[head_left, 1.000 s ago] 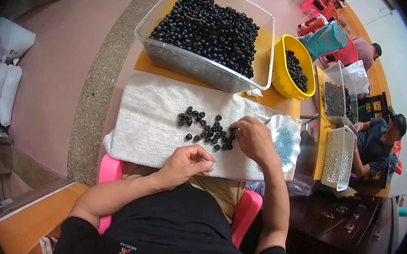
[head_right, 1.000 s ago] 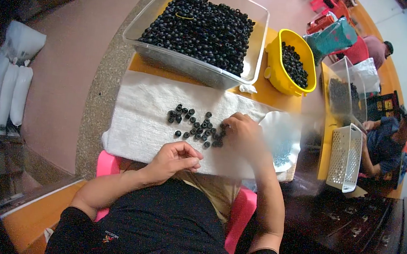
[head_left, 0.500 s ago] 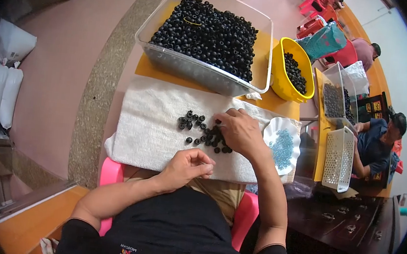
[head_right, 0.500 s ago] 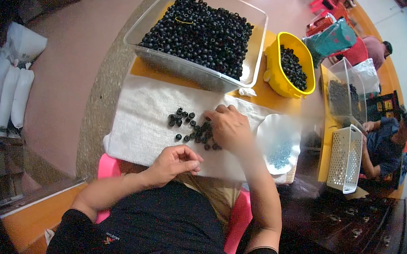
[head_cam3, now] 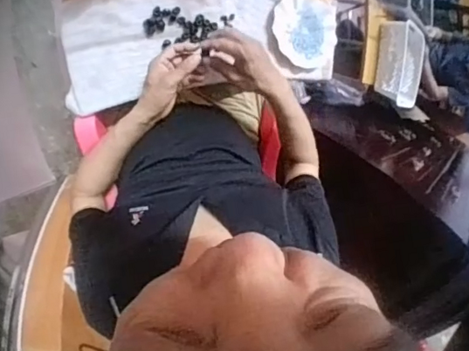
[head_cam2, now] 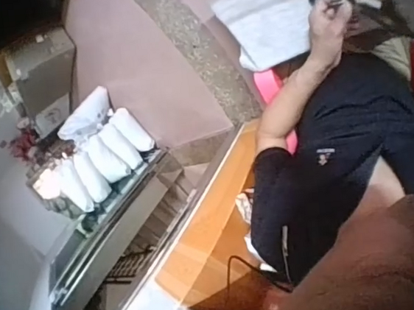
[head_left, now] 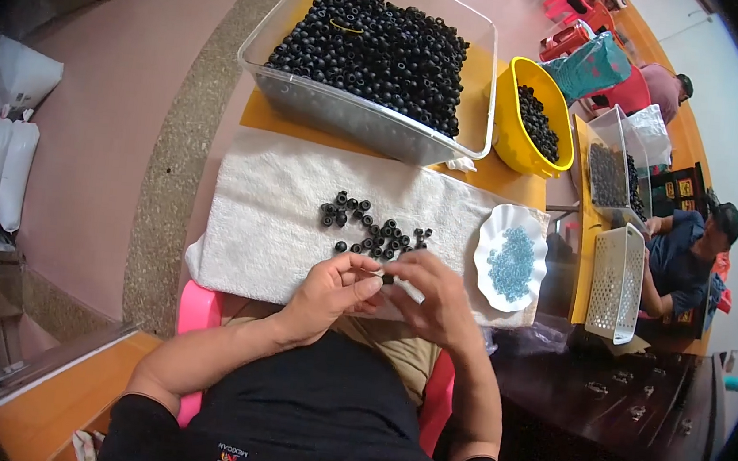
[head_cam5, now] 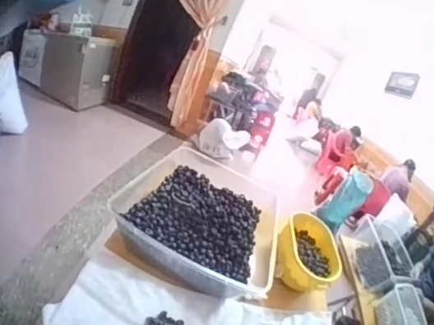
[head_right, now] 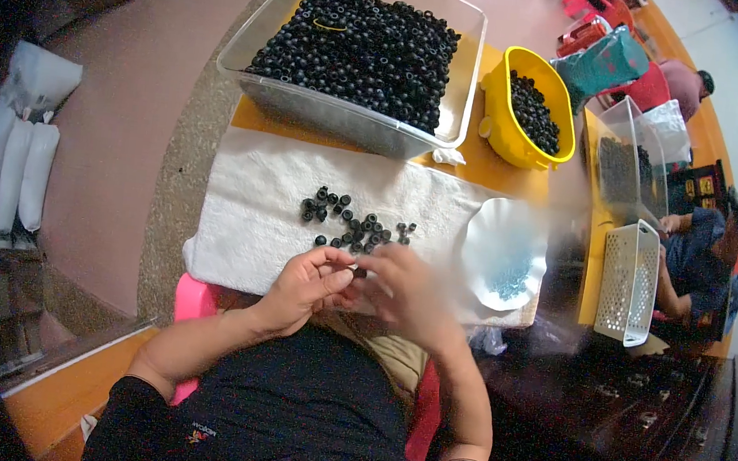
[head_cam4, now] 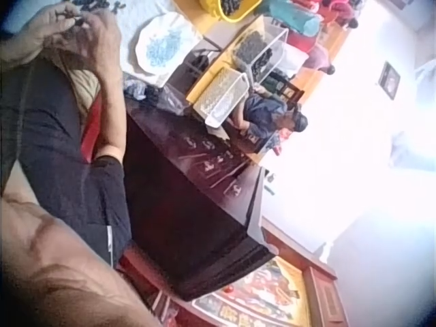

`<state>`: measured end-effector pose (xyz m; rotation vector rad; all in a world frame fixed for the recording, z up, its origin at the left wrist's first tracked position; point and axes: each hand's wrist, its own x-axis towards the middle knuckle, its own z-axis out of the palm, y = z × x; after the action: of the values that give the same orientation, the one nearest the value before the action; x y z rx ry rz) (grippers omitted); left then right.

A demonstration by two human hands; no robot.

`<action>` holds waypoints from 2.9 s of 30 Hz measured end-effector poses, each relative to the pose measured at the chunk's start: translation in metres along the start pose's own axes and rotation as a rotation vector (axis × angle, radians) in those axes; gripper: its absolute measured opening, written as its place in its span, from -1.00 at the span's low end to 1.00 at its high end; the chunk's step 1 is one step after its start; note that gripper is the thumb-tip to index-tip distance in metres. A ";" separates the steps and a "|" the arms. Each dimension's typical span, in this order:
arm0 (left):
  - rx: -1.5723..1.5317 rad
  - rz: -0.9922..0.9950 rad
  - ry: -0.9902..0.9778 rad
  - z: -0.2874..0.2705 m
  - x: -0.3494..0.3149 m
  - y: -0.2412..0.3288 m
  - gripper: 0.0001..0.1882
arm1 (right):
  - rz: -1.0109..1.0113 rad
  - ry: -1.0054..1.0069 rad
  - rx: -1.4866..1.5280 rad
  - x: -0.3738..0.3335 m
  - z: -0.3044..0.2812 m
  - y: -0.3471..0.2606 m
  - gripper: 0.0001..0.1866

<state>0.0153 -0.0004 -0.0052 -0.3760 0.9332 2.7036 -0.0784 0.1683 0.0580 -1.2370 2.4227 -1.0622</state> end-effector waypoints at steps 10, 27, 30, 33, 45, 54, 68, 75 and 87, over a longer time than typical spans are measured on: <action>0.122 0.053 -0.091 0.003 -0.004 -0.001 -0.82 | -0.054 0.056 0.354 -0.024 0.018 0.001 -0.71; 0.054 0.051 -0.010 0.002 -0.004 -0.001 -0.85 | -0.263 0.512 -0.026 -0.028 0.054 -0.005 -0.68; 0.040 0.057 -0.020 -0.001 -0.002 -0.003 -0.87 | -0.238 0.515 0.022 -0.028 0.056 -0.007 -0.69; 0.038 -0.009 -0.042 0.002 -0.004 0.002 -0.88 | -0.224 0.526 0.048 -0.029 0.057 -0.008 -0.72; 0.002 -0.085 -0.065 0.007 -0.006 0.008 -0.87 | -0.155 0.626 0.031 -0.034 0.063 -0.011 -0.74; 0.038 -0.064 -0.061 0.001 -0.005 0.003 -0.89 | -0.269 0.629 -0.134 -0.033 0.060 -0.013 -0.64; 0.090 -0.066 -0.016 0.003 -0.006 0.000 -0.88 | 0.199 0.428 -0.600 -0.072 -0.048 0.037 -0.79; 0.116 -0.073 -0.029 0.005 -0.007 0.001 -0.88 | 0.300 0.247 -0.686 -0.075 -0.061 0.071 -0.79; 0.113 -0.073 -0.028 0.003 -0.006 -0.001 -0.88 | 0.295 0.552 -0.827 -0.077 -0.100 0.093 -0.74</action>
<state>0.0207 0.0017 -0.0018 -0.3413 1.0379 2.5707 -0.1365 0.3142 0.0560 -0.7365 3.5312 -0.3116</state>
